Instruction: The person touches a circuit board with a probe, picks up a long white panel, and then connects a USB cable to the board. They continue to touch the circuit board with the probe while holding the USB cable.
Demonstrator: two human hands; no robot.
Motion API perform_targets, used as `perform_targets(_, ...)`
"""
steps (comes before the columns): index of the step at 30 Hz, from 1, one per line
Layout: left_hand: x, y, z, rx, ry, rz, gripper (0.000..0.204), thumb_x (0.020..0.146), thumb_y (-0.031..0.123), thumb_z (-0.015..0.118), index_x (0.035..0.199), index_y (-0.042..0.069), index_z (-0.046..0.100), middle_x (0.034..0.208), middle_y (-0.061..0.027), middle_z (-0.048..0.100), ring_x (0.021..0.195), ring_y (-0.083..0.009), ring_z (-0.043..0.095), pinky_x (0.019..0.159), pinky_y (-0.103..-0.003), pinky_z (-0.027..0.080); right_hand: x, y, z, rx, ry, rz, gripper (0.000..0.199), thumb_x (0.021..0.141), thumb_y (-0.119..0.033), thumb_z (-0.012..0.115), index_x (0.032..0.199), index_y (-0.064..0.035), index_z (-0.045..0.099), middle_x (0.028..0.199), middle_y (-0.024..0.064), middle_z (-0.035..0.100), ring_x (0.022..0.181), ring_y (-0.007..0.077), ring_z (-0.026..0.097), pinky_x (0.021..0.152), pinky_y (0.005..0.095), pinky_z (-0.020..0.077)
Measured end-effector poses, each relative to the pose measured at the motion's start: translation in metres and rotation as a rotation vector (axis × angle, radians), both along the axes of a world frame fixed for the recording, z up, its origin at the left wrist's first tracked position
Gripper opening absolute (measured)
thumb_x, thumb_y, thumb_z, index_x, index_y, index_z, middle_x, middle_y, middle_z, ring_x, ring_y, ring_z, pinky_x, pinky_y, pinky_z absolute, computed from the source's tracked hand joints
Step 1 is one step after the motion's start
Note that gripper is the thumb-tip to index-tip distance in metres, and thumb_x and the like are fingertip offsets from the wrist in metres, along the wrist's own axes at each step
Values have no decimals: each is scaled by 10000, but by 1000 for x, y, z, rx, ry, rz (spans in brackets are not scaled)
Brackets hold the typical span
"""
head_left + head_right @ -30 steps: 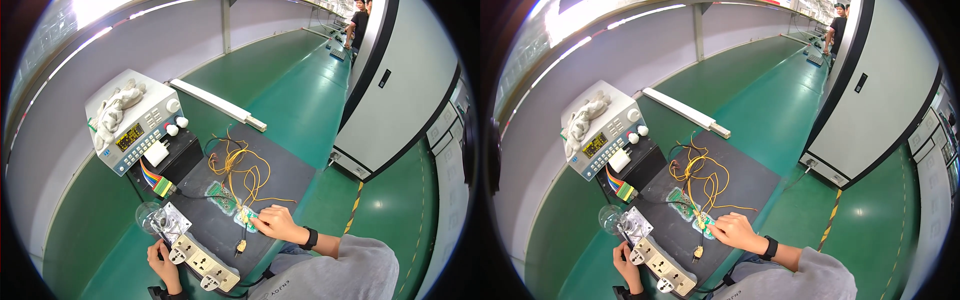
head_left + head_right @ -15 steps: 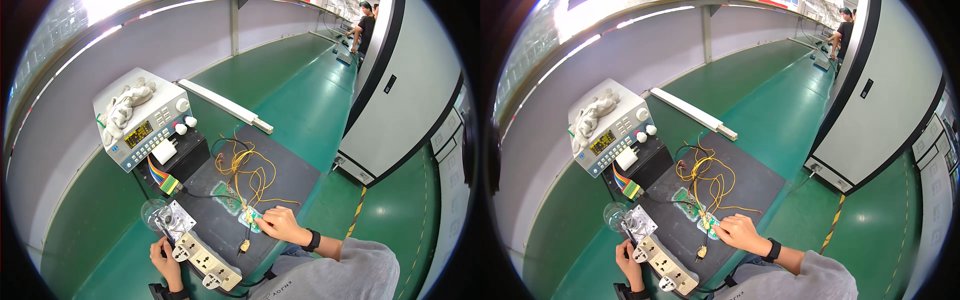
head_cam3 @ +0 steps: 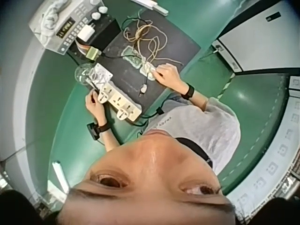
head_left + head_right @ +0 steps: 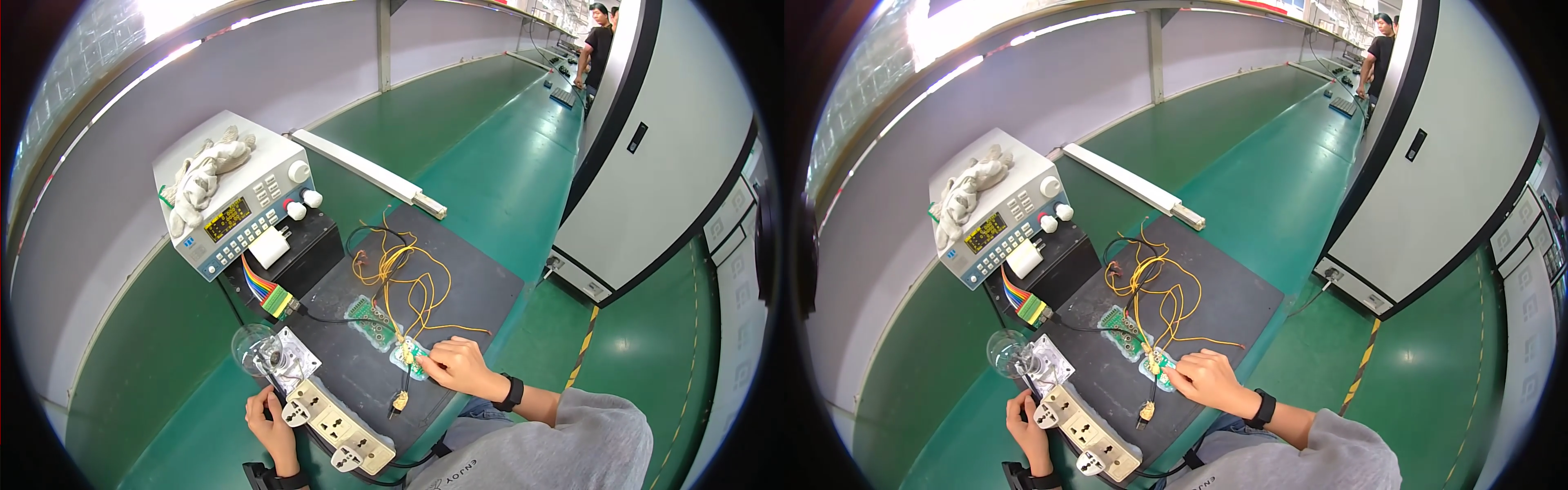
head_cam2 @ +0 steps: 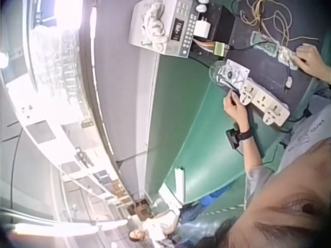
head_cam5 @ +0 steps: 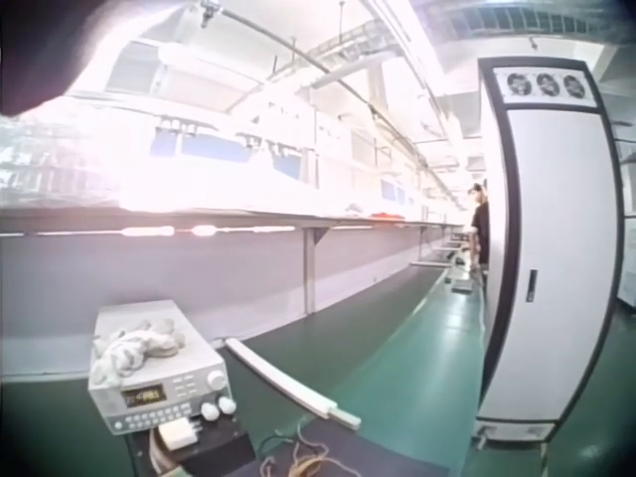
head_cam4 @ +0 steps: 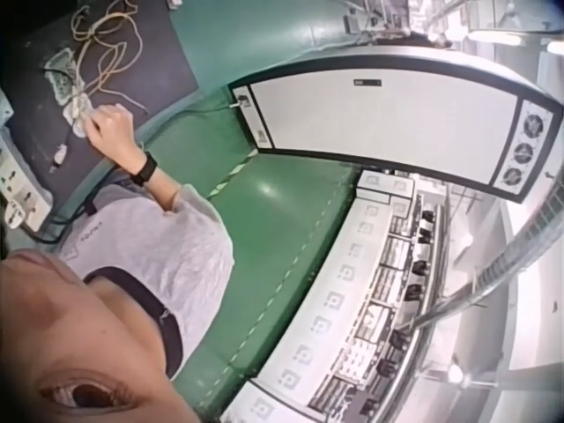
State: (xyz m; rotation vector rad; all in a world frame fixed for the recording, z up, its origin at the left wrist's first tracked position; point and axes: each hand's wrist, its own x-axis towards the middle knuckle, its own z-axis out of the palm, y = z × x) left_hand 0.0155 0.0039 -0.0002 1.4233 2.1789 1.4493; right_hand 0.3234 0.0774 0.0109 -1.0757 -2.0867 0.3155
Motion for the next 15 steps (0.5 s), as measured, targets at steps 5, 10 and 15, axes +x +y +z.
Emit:
perform_targets(5,-2,-1,-2,-17,-12,5,117,848,57,571,906,-10,648,754,-76,561,693,-197,512,689,-326,393,0,0,0,4,-2,7,315,805,-163,669,538,-54,542,505,53,500,427,209,429,474,316,335)
perform_targets(10,-2,-1,-1,-23,-24,1,125,853,77,573,909,-5,649,753,-69,553,697,-193,510,714,-318,387,-1,0,0,-9,1,-5,308,805,-156,665,542,-52,543,504,49,505,430,214,435,476,318,339)
perform_targets(15,-2,-1,0,-40,-31,3,136,857,96,574,914,-2,650,752,-63,544,704,-186,505,741,-309,376,1,0,-1,-3,-10,3,306,806,-155,664,545,-51,543,503,50,508,433,215,444,477,321,340)
